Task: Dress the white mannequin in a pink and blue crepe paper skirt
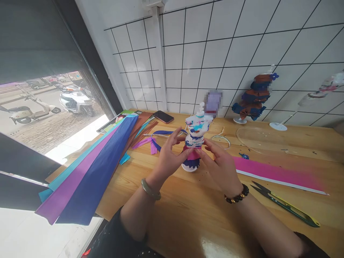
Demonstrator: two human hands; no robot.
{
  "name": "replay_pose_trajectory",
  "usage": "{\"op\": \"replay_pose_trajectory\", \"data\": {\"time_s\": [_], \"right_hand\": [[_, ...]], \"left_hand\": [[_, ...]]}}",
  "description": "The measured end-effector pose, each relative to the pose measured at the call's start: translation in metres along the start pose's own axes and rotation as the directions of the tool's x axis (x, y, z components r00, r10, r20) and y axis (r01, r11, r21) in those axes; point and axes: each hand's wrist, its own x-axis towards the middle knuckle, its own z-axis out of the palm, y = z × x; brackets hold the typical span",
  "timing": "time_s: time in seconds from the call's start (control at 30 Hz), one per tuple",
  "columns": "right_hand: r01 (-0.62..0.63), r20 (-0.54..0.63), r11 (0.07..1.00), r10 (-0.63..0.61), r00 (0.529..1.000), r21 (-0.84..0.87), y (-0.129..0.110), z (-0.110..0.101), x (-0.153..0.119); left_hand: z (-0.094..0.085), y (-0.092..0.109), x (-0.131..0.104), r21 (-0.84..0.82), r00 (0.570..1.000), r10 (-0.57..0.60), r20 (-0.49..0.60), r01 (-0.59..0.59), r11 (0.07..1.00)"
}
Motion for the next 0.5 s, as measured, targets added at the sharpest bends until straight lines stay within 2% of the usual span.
{"op": "replay_pose_trajectory", "data": {"time_s": [0.2,0.5], "right_hand": [[0.051,0.093,0.997,-0.056,0.994,0.057,-0.002,-0.003,0.010],[0.092,0.096,0.993,-0.099,0.990,0.072,0.004,-0.006,0.013]], "left_hand": [[-0.002,0.003,-0.001,0.056,1.000,-0.004,-0.020,0.005,0.998],[-0.003,0.002,0.000,0.007,0.998,-0.056,0.008,0.056,0.998]]}}
